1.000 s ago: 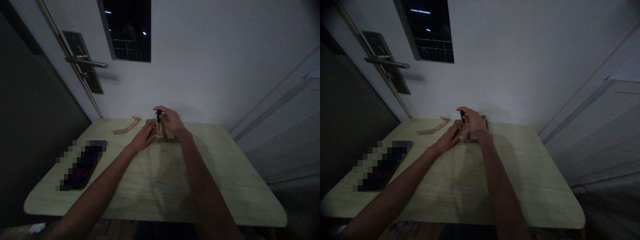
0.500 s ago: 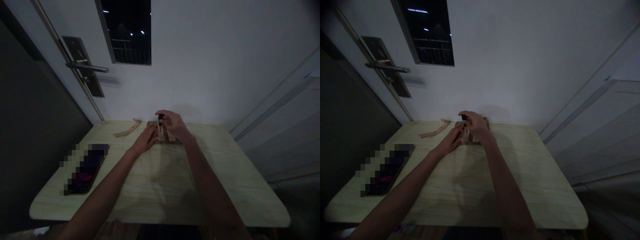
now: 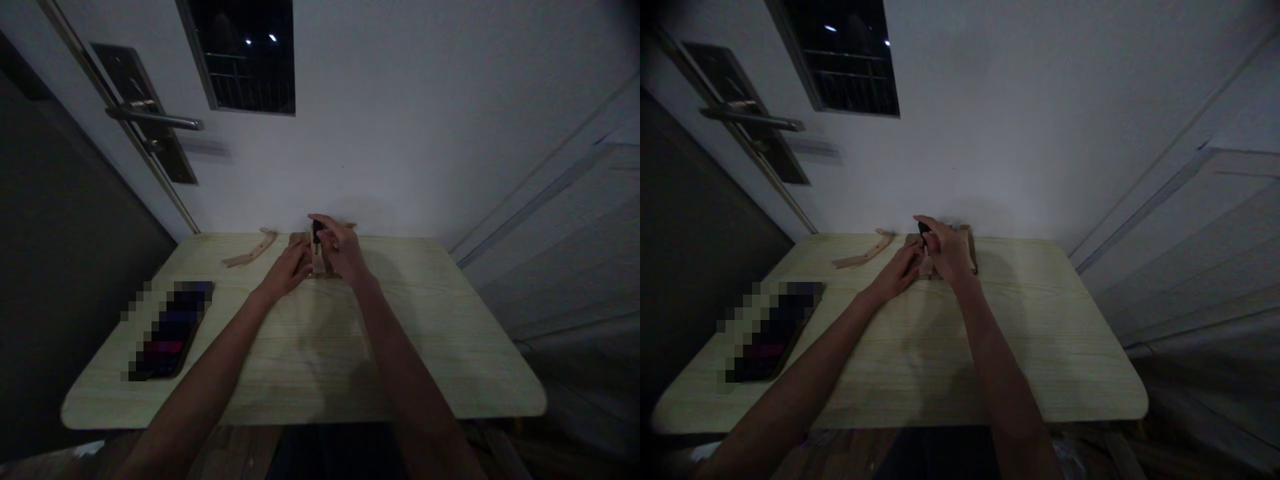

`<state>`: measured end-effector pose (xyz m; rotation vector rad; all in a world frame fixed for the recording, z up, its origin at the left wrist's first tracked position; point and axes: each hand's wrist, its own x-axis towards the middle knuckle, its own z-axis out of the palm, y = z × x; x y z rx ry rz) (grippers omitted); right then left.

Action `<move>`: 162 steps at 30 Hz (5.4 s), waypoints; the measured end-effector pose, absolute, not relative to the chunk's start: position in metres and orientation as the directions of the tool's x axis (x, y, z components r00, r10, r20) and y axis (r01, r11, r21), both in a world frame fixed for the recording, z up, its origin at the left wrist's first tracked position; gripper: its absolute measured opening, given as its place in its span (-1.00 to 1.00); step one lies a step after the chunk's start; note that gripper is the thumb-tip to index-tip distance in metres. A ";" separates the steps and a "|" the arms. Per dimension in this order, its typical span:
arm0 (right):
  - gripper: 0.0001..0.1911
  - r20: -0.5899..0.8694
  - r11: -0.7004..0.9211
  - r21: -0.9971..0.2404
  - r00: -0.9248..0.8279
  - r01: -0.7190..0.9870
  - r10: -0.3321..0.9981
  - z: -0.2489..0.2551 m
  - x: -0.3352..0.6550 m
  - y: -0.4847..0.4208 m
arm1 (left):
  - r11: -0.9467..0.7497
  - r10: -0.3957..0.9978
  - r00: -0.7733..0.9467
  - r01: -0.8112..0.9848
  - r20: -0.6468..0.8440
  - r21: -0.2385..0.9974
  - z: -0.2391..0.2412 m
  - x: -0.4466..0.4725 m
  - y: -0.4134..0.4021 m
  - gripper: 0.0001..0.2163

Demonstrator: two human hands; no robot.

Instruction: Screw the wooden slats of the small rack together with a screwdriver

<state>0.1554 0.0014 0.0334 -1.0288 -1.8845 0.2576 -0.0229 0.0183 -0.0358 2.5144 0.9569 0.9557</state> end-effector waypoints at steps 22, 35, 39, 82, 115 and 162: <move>-0.60 0.627 0.585 -0.599 -0.134 0.546 0.767 0.031 0.148 -0.008 | -0.749 0.663 0.571 0.487 0.485 0.450 -0.034 -0.024 0.018 -0.69; -0.65 0.596 0.566 -0.604 -0.154 0.560 0.788 0.034 0.154 0.001 | -0.736 0.677 0.562 0.501 0.475 0.456 -0.030 -0.022 0.015 -0.72; -0.60 0.608 0.583 -0.610 -0.155 0.537 0.779 0.030 0.156 0.002 | -0.736 0.676 0.558 0.495 0.480 0.462 -0.031 -0.022 0.016 -0.73; -0.70 0.602 0.564 -0.654 -0.106 0.503 0.792 0.033 0.154 -0.008 | -0.742 0.670 0.546 0.498 0.503 0.449 -0.025 -0.024 0.012 -0.67; -0.69 0.496 0.522 -0.720 -0.188 0.456 0.848 0.048 0.171 -0.005 | -0.722 0.692 0.511 0.488 0.510 0.490 -0.028 -0.023 0.013 -0.72; -0.34 0.186 0.182 -0.982 0.121 0.044 0.975 -0.032 0.225 0.013 | -0.789 0.615 0.461 0.346 0.640 0.508 0.047 0.011 0.018 -0.73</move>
